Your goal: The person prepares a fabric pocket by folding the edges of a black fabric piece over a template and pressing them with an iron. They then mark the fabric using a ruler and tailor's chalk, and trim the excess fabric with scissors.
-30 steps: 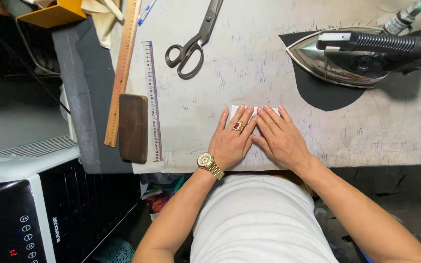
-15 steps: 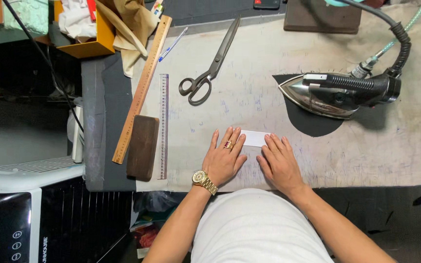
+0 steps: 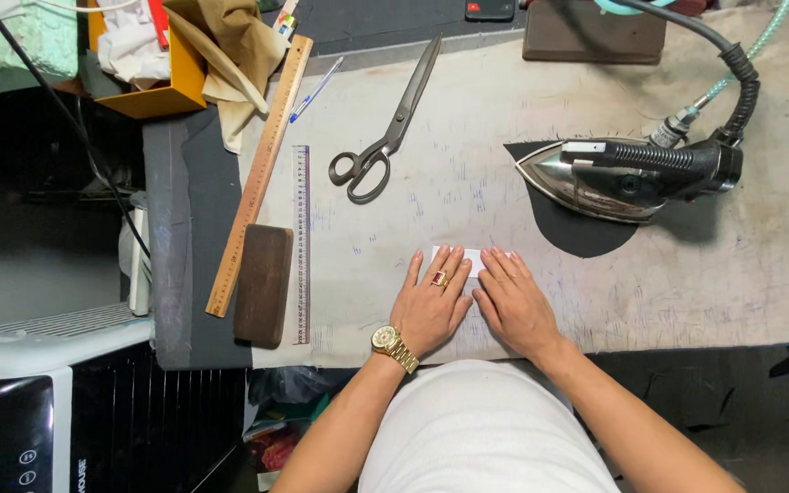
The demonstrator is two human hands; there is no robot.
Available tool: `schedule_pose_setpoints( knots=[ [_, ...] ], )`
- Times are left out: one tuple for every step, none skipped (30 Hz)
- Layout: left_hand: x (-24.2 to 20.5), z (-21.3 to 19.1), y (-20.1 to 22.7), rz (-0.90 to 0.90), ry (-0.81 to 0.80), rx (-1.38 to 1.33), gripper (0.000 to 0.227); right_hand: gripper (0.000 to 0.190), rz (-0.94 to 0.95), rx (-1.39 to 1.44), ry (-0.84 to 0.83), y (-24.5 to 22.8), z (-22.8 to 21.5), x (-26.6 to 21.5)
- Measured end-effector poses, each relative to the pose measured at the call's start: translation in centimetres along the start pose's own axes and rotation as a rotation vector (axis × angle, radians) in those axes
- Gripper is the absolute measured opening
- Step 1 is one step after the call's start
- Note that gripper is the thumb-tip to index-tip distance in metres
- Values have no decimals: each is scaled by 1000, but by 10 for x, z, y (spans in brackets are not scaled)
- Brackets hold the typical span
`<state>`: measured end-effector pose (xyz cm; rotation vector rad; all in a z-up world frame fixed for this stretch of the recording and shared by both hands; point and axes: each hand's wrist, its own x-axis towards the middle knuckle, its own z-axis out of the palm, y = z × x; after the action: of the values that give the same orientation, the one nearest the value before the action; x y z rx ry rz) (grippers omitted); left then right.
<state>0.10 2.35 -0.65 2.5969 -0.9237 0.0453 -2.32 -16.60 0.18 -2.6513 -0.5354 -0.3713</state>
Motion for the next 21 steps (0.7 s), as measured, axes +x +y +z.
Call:
schedule_pose_setpoints(
  knots=[
    [-5, 0, 2, -5, 4, -2, 54, 30, 6, 4, -7, -3, 0, -3],
    [-2, 2, 1, -12, 3, -3, 54, 30, 2, 8, -12, 0, -2, -1],
    [-3, 4, 0, -8, 20, -2, 54, 29, 0, 7, -9, -1, -2, 0],
    [-3, 6, 0, -4, 37, -1, 54, 29, -1, 7, -6, -1, -3, 0],
    [-4, 6, 0, -5, 35, 3, 54, 29, -1, 11, -4, -2, -2, 0],
    [-4, 6, 0, -6, 45, -3, 54, 29, 3, 16, -3, -3, -2, 0],
    [-3, 7, 1, -4, 58, -10, 54, 29, 7, 16, 1, -2, -3, 0],
    [-3, 7, 0, 0, 59, -7, 54, 29, 8, 15, 6, -1, -2, -1],
    [-3, 8, 0, -1, 63, -8, 54, 29, 12, 20, 0, -1, -1, -2],
    [-4, 8, 0, -1, 67, -10, 54, 29, 16, 25, -6, -1, 0, -2],
    [-3, 7, 0, 2, 70, -5, 54, 29, 14, 24, 0, -2, -2, -1],
    [-3, 6, 0, 4, 73, -4, 54, 28, 19, 29, -1, -2, -3, -1],
    [-3, 6, 1, 8, 76, -7, 54, 28, 26, 32, -2, -3, -4, -1],
    [-3, 5, -1, 13, 78, -4, 54, 28, 27, 30, 3, -2, -1, 0],
    [-3, 5, -1, 15, 77, -1, 53, 28, 28, 30, 6, -1, 0, -2],
    [-3, 6, 0, 18, 76, 2, 53, 28, 29, 31, 8, 0, 2, -3],
    [-3, 5, 0, 21, 76, -1, 53, 28, 32, 27, 8, 0, 1, -3],
    [-3, 5, 1, 18, 79, -3, 53, 28, 30, 30, 5, -1, 0, -3],
    [-2, 3, 1, 15, 81, -2, 53, 27, 27, 34, 3, -1, 0, -2],
    [-2, 3, 1, 19, 81, -2, 53, 27, 30, 31, 6, 0, 1, -1],
    [-2, 3, 1, 15, 84, -3, 52, 27, 20, 26, 14, 0, 1, -2]
  ],
)
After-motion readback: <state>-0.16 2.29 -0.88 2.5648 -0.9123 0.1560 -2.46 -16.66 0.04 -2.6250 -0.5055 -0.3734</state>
